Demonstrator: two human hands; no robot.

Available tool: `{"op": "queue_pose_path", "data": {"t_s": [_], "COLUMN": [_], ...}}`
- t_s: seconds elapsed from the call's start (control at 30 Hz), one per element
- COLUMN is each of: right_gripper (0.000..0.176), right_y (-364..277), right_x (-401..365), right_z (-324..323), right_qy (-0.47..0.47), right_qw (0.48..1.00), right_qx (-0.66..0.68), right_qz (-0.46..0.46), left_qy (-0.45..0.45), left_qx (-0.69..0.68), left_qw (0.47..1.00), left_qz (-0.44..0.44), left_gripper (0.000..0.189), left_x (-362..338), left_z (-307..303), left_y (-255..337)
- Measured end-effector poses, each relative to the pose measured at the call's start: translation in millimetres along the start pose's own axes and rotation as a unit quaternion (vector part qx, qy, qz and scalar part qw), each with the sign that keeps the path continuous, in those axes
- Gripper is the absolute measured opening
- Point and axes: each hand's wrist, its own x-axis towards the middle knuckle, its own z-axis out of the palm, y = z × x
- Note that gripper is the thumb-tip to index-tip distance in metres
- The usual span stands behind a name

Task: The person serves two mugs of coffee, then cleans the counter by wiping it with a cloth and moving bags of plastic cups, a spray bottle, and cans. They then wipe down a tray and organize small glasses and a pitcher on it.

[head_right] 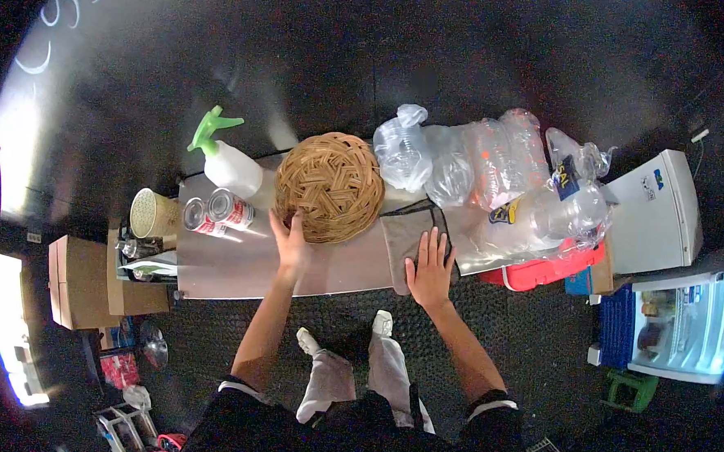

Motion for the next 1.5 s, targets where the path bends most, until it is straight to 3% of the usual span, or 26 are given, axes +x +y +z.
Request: {"op": "queue_pose_path", "data": {"t_s": [0.03,0.07,0.13,0.17,0.37,0.5,0.57,0.6,0.67,0.77,0.83,0.87,0.97,1.13,1.2,1.23,1.3,1.43,1.5], "right_gripper": [0.065,0.065,0.064,0.063,0.067,0.069,0.069,0.069,0.069,0.067,0.066,0.065,0.062,0.061,0.061,0.062,0.064,0.064,0.060], "right_y": [-3,-7,-18,-27,-113,-173,-203,-219,-250,-287,-302,-309,-326,-373,-405,-420,-447,-489,-504], "right_x": [0,1,2,2,-20,-26,-25,-19,-9,2,0,-1,-12,-12,0,12,48,152,177], "right_z": [0,-1,1,4,8,19,27,31,38,48,51,52,51,53,57,63,88,130,138], "right_qy": [-0.007,-0.010,-0.024,-0.031,-0.084,-0.068,-0.069,-0.067,-0.067,-0.038,-0.037,-0.039,-0.052,-0.064,-0.065,-0.052,-0.020,0.024,0.042], "right_qw": [1.000,1.000,0.998,0.999,0.990,0.987,0.987,0.987,0.986,0.989,0.990,0.991,0.988,0.985,0.976,0.974,0.974,0.990,0.993], "right_qx": [-0.015,-0.015,-0.056,-0.011,0.034,0.063,0.060,0.060,0.058,0.058,0.049,0.046,0.041,0.057,0.077,0.090,0.103,0.068,0.042], "right_qz": [0.011,0.005,-0.012,-0.015,-0.111,-0.129,-0.134,-0.137,-0.143,-0.132,-0.126,-0.121,-0.142,-0.149,-0.194,-0.202,-0.201,-0.119,-0.103], "left_qy": [-0.089,-0.076,-0.086,-0.103,-0.127,-0.082,0.043,0.047,0.104,0.113,-0.014,-0.017,-0.024,-0.025,-0.048,-0.046,-0.047,-0.027,-0.004], "left_qx": [0.054,0.159,0.180,0.197,0.093,0.098,0.113,0.113,0.163,0.214,0.160,0.155,0.115,0.090,0.023,0.075,0.058,0.099,0.095], "left_qw": [0.994,0.984,0.980,0.975,0.987,0.986,0.985,0.985,0.971,0.952,0.979,0.980,0.985,0.986,0.989,0.982,0.988,0.989,0.986], "left_qz": [0.013,0.003,-0.013,-0.026,0.035,0.105,0.123,0.121,0.140,0.189,0.125,0.127,0.129,0.141,0.140,0.166,0.135,0.107,0.136], "left_gripper": [0.081,0.082,0.082,0.082,0.076,0.073,0.073,0.073,0.081,0.092,0.087,0.087,0.059,0.058,0.061,0.063,0.064,0.071,0.073], "left_x": [3,-3,-6,-7,-38,-34,-17,-4,37,91,112,116,116,100,102,106,111,108,97], "left_z": [-4,1,7,5,-49,-129,-164,-178,-196,-208,-210,-212,-219,-275,-304,-321,-348,-416,-436], "left_y": [-2,7,26,32,70,74,71,75,83,73,71,71,78,104,123,135,157,166,178]}}
